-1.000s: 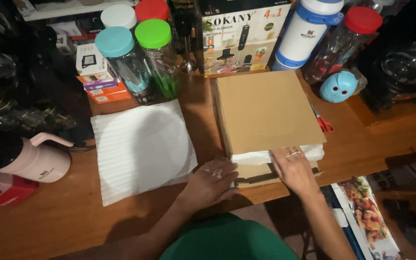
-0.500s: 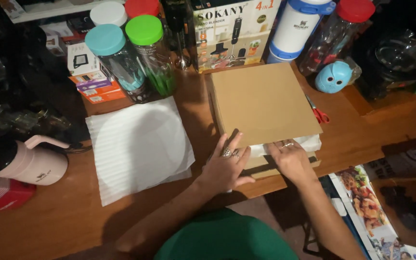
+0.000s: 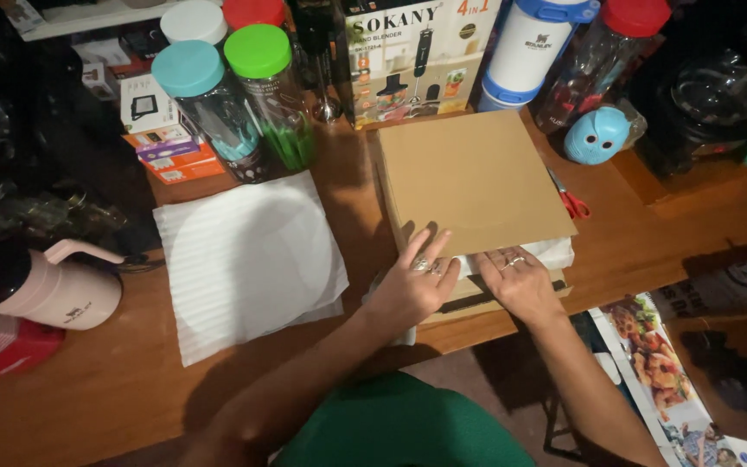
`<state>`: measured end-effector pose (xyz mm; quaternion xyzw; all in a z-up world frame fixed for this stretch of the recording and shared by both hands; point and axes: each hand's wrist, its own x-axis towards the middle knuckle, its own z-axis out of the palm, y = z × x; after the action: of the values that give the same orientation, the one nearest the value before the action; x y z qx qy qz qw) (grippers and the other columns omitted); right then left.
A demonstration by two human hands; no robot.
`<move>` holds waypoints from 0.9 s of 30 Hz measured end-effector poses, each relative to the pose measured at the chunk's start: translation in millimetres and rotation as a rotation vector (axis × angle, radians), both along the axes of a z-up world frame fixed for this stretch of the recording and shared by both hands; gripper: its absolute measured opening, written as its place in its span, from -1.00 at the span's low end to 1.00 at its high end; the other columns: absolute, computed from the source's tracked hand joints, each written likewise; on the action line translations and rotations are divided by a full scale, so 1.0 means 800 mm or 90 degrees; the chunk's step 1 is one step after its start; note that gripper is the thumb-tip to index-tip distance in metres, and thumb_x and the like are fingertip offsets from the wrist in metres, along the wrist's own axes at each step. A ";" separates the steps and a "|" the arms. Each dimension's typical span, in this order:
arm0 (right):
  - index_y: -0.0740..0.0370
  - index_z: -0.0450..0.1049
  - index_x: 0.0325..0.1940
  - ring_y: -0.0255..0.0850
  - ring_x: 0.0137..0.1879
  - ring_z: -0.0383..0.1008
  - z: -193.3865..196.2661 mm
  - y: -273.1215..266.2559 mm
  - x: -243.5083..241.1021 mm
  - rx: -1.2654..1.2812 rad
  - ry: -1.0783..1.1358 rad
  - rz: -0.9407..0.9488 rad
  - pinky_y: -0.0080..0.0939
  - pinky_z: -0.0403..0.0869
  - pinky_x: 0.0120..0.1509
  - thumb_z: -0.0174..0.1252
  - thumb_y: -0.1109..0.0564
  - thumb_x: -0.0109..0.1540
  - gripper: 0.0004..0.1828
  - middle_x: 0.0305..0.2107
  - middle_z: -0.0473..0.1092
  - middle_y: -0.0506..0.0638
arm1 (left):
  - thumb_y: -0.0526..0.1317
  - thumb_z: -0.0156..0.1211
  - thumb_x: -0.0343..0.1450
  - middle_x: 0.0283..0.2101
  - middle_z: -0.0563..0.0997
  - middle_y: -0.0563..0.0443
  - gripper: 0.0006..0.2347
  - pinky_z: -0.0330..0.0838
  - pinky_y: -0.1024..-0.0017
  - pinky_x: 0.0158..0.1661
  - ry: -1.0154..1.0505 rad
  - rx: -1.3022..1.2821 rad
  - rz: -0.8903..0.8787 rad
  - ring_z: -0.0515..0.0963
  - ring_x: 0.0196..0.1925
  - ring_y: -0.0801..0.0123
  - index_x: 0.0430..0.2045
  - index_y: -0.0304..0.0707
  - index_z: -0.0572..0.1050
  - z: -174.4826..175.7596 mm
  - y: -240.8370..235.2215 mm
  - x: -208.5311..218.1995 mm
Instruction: The person wipes a white plate with a gray cloth, turning it over to clean both sides. They then place the plate on a white paper towel and smooth the towel over it. The person repeats the wiping process on the plate and places it back on the towel.
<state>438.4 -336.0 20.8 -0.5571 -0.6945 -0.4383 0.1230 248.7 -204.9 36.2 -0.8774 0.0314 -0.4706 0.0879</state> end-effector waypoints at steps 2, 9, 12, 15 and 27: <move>0.11 0.56 -0.16 -0.12 -0.28 0.56 -0.012 0.002 0.007 0.012 -0.005 0.006 -0.09 0.56 0.03 0.13 0.18 0.34 -0.91 -0.34 0.51 0.02 | -0.41 0.23 0.43 -0.39 0.56 -0.22 -0.89 0.43 -0.17 0.28 -0.028 0.004 0.004 0.58 0.20 -0.17 -0.21 -0.48 0.55 -0.004 -0.004 0.013; 0.19 0.59 -0.23 -0.06 -0.25 0.57 0.001 0.005 0.004 0.057 0.023 0.067 -0.07 0.57 0.04 0.16 0.20 0.34 -0.89 -0.32 0.51 0.09 | -0.44 0.18 0.41 -0.44 0.57 -0.27 -0.89 0.24 -0.15 0.45 -0.004 0.006 0.101 0.52 0.30 -0.13 -0.24 -0.50 0.48 0.006 -0.027 0.036; 0.17 0.61 -0.21 -0.08 -0.23 0.57 0.010 0.003 0.004 0.060 0.033 0.088 -0.07 0.58 0.05 0.17 0.19 0.35 -0.89 -0.32 0.51 0.07 | -0.46 0.15 0.37 -0.52 0.56 -0.31 -0.94 0.26 -0.24 0.40 -0.038 0.007 0.092 0.57 0.19 -0.26 -0.34 -0.49 0.50 0.000 -0.022 0.047; 0.20 0.61 -0.21 -0.07 -0.18 0.58 0.028 -0.002 -0.007 0.058 0.074 0.122 -0.07 0.57 0.08 0.15 0.18 0.36 -0.86 -0.27 0.52 0.08 | -0.49 0.20 0.33 -0.62 0.58 -0.32 -0.95 0.26 -0.32 0.36 -0.035 -0.006 0.041 0.62 0.13 -0.29 -0.41 -0.49 0.51 0.005 -0.018 0.048; 0.25 0.61 -0.01 0.01 -0.03 0.56 0.041 -0.038 -0.013 0.046 0.167 0.121 0.07 0.54 0.14 0.24 0.15 0.29 -0.78 -0.16 0.52 0.13 | -0.50 0.18 0.37 -0.37 0.67 -0.26 -0.92 0.40 -0.46 0.19 -0.072 0.006 -0.055 0.65 0.07 -0.03 -0.38 -0.39 0.56 -0.021 -0.026 0.039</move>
<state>427.8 -366.5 53.5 -0.5364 -0.7059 -0.3732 0.2734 280.1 -225.4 19.0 -0.8469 0.0663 -0.5224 0.0734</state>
